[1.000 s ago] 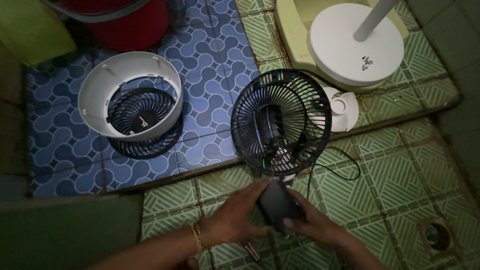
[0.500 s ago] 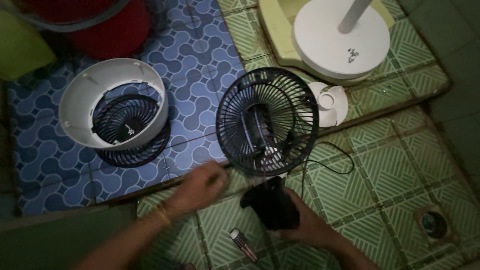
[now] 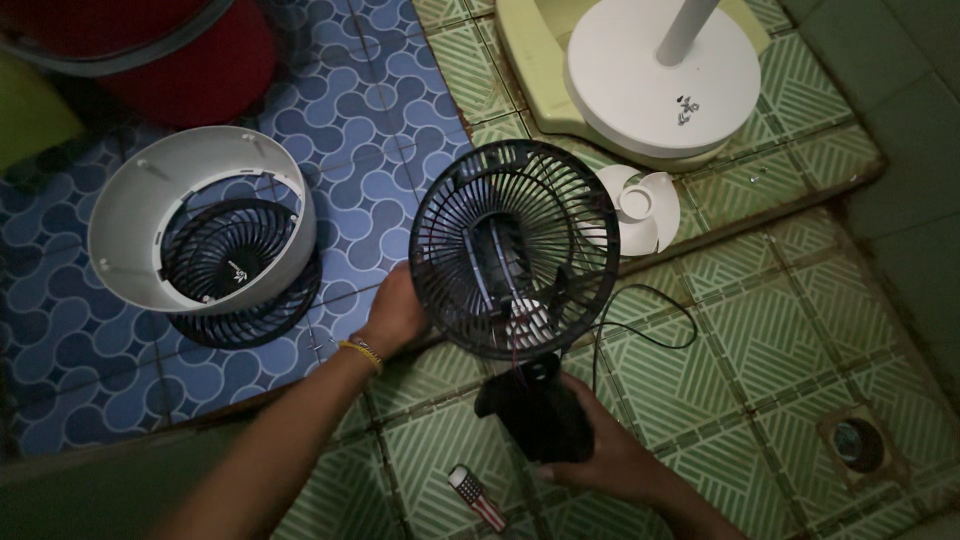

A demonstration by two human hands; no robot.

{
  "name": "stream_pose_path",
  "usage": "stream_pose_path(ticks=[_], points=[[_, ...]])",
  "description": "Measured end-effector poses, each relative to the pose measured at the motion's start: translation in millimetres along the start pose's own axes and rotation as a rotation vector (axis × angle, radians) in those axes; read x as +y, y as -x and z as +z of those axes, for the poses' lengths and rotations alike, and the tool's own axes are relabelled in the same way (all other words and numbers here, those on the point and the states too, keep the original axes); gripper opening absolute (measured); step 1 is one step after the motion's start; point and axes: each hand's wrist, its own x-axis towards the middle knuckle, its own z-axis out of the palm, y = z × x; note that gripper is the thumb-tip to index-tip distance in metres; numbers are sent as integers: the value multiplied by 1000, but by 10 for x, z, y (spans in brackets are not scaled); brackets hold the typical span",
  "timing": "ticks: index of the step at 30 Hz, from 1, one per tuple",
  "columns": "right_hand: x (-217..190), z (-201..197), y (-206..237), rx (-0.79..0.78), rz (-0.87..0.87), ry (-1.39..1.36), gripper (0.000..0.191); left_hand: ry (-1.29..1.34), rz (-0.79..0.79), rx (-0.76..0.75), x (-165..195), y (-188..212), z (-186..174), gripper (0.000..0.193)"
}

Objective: The person services a small desk fan on a tiled floor. They use a screwdriver to unscrew the blade nut, remove the fan blade and motor housing, handle the motor and base, and then reattach the front grille over the fan head.

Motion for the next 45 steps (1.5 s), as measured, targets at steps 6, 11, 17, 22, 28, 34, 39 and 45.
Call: stream_pose_path(ticks=[6,11,17,22,28,34,39,45], points=[[3,-19,-7,-21,-32,95,112,69,-32,-16,51,-5,-44,20],[-59,17,-5,-16,29,120,122,54,104,-58,90,-32,-84,19],[-211,83,-28,-57,-129,161,113,40,-144,122,-110,335,-165,18],[-234,111,-68,-40,-160,268,112,23,-45,144,-251,601,-121,17],[58,153,-206,34,-335,326,111,207,-222,4,-171,958,-16,17],[292,152,-259,163,-181,408,117,600,-528,-119,-96,1062,41,24],[316,124,-217,206,-97,392,121,1160,-857,-144,9,1057,114,30],[329,87,-205,191,-175,357,118,1389,-840,-292,310,1115,130,30]])
